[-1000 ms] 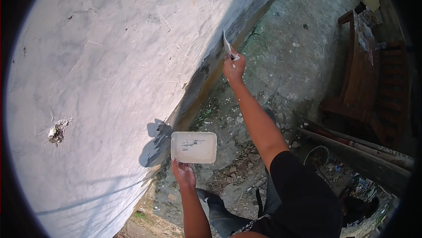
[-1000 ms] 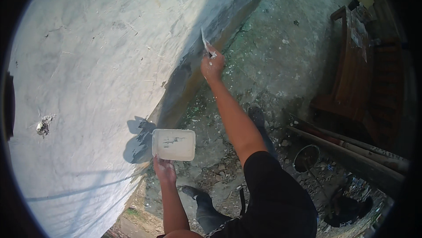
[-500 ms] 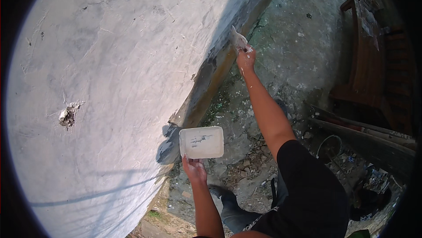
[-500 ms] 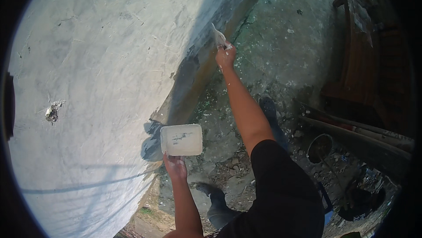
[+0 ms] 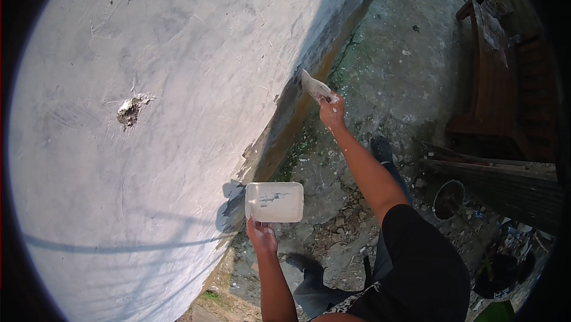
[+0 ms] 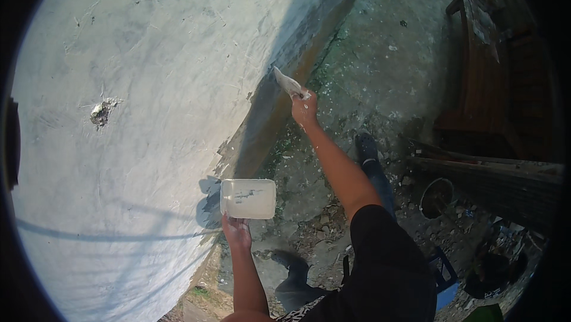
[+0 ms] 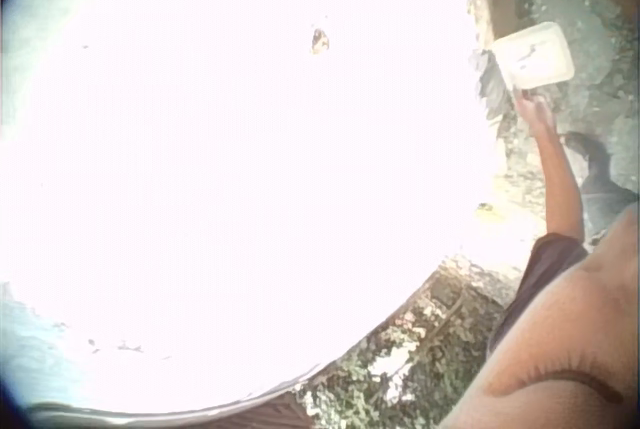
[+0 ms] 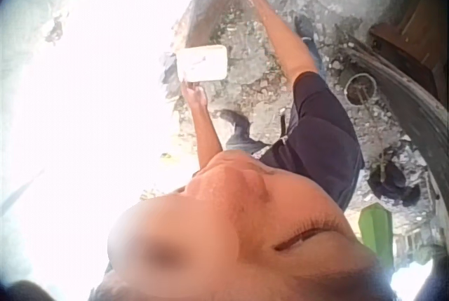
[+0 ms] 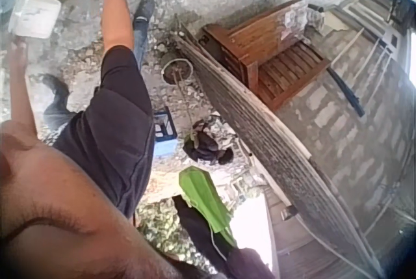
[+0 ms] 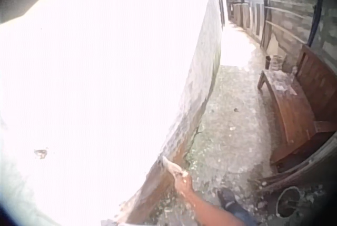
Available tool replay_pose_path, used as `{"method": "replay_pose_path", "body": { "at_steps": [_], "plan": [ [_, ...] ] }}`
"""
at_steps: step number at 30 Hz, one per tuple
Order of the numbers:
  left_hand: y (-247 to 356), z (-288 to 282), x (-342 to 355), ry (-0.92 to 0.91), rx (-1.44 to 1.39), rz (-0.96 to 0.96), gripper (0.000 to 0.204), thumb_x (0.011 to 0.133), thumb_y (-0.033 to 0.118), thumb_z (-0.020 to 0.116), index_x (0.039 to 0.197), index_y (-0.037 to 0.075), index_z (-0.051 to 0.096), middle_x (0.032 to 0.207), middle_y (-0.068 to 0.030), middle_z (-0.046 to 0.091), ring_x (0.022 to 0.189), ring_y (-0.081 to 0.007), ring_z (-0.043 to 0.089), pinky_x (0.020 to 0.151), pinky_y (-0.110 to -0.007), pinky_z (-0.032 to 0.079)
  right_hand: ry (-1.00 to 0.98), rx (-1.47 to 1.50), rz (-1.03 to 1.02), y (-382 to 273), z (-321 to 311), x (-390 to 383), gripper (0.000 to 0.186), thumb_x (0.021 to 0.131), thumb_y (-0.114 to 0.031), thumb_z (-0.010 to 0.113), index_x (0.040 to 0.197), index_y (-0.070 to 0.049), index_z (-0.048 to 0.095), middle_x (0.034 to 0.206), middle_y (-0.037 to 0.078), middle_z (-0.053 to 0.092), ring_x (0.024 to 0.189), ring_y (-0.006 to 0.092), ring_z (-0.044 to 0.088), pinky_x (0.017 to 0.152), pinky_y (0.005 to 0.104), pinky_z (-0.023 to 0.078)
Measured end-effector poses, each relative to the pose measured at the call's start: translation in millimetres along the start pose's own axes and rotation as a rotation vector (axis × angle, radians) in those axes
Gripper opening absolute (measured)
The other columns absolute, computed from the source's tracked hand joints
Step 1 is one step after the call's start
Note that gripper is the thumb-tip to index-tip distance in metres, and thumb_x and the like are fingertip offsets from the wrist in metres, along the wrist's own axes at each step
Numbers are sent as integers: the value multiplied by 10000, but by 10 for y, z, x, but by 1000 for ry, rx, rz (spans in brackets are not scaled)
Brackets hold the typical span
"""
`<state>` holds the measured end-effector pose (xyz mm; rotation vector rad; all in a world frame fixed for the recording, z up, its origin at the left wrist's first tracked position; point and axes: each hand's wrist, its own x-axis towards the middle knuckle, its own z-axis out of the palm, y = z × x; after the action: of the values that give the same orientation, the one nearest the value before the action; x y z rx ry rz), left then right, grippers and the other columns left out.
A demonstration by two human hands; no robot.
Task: The person applies plaster to an exterior wall, repeatedly scooping compound from a plastic container onto a putty knife and spreading it onto the wall.
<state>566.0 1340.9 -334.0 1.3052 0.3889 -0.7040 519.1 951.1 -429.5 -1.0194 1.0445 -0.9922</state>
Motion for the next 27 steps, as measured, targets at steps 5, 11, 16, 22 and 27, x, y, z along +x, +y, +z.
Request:
{"method": "replay_pose_path", "body": {
  "at_steps": [5, 11, 16, 22, 27],
  "plan": [
    [-144, -65, 47, -4, -74, 38, 468, 975, 297, 496, 1361, 38, 445, 1314, -148, 543, 1196, -299, 547, 1003, -446, 449, 150, -54, -19, -272, 47, 984, 305, 876, 45, 530, 1158, 82, 638, 1084, 159, 695, 941, 243, 665, 862, 301, 485],
    [-92, 54, 100, -1, -132, 35, 417, 958, 261, 541, 1326, 71, 483, 1234, -118, 580, 1127, -281, 589, 944, -453, 480, 112, -76, -358, 327, 531, -71, 353, 827, 113, 527, 1154, 76, 655, 1202, 209, 659, 1099, 275, 647, 970, 329, 462],
    [204, -457, 73, 16, -23, 128, 403, 990, 278, 487, 1320, 46, 475, 1228, -118, 592, 1099, -280, 606, 935, -451, 494, -106, 1, -61, 95, 465, -746, 315, 886, 34, 563, 1194, 76, 608, 1140, 166, 662, 1000, 236, 642, 914, 336, 480],
    [145, -360, -97, 64, -60, 138, 399, 954, 252, 549, 1313, 82, 510, 1130, -84, 631, 1007, -221, 631, 837, -396, 521, 291, 166, 121, -117, 664, 70, 356, 861, -13, 562, 1190, 120, 584, 1156, 226, 652, 1001, 295, 652, 897, 349, 478],
    [30, -443, -76, 43, -38, 164, 434, 951, 267, 552, 1334, 72, 493, 1193, -97, 612, 1052, -233, 619, 849, -408, 522, 105, -162, -403, 166, 1224, -839, 438, 813, 48, 537, 1244, 49, 612, 1132, 271, 665, 1049, 337, 671, 909, 353, 500]
  ]
}}
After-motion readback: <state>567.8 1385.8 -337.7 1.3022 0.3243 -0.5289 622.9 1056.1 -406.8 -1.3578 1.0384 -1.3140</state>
